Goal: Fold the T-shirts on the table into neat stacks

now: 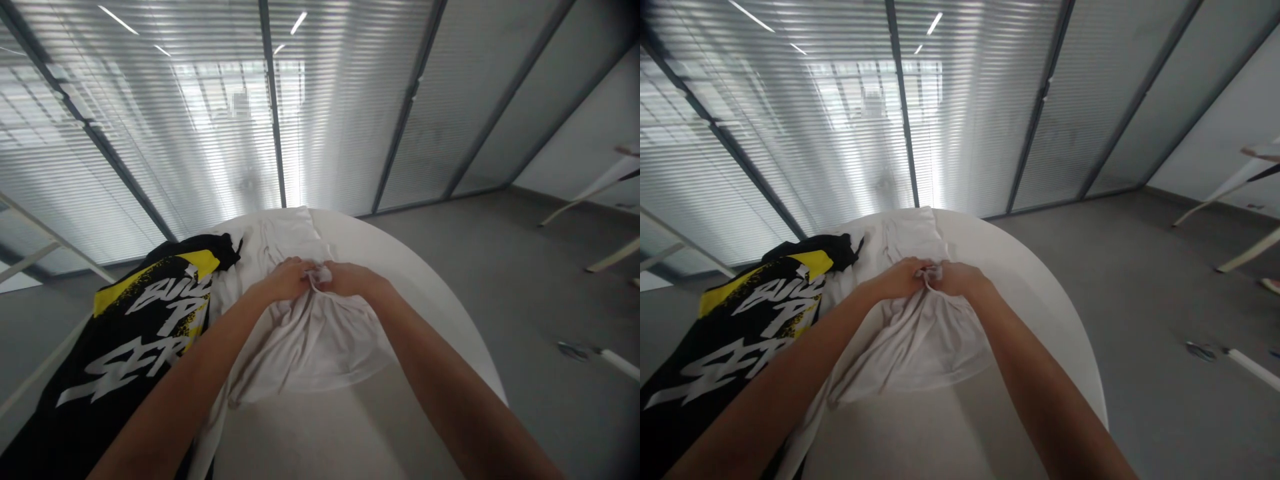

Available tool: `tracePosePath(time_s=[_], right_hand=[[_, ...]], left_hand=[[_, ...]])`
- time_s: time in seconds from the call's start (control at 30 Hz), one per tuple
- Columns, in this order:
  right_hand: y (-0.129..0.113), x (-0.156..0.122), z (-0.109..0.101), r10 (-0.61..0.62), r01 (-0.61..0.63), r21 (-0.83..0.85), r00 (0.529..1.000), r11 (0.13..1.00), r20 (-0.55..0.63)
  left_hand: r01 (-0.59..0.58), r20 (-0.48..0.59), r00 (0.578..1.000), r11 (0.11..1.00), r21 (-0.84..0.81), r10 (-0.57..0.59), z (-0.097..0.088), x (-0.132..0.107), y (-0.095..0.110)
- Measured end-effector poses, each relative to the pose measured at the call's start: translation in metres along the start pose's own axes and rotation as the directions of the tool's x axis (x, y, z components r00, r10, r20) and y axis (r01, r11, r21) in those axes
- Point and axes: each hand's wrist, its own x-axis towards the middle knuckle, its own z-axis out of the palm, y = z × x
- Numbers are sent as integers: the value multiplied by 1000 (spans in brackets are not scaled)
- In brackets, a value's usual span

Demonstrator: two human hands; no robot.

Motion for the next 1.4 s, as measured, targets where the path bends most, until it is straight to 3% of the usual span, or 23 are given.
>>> tracePosePath(time_s=[0.2, 0.33, 0.5, 0.63, 0.7, 0.8, 0.93, 1.13, 1.4], right_hand=[[-21, -20, -14, -112, 127, -123, 986, 984, 123], [-38, -35, -18, -240, 265, -127, 953, 956, 184], [-51, -48, -11, -392, 409, -62, 900, 910, 191], [-54, -60, 2, -452, 452, 27, 885, 891, 114], [-54, -68, 10, -385, 382, 55, 920, 923, 78], [-51, -84, 22, -144, 144, -14, 989, 989, 23], [-38, -97, 35, 122, -124, -68, 992, 990, -40], [-20, -93, 45, 321, -323, -20, 944, 946, -74], [0, -107, 33, 341, -336, -133, 940, 933, 22]], left_hand=[[105, 2, 994, 989, 103, -106, -9, -31, 9], [111, -75, 992, 985, 129, -102, -17, -55, 19], [302, -164, 948, 935, 186, -274, -13, -96, 40], [335, -32, 941, 921, 200, -336, -12, -132, 59], [321, 51, 941, 933, 164, -334, -14, -147, 63], [325, 126, 934, 942, 84, -334, -19, -161, 62], [322, 143, 938, 947, -23, -315, -24, -169, 58], [324, 155, 945, 890, -322, -288, -29, -170, 63], [283, 291, 932, 935, -215, -216, -44, -180, 47]])
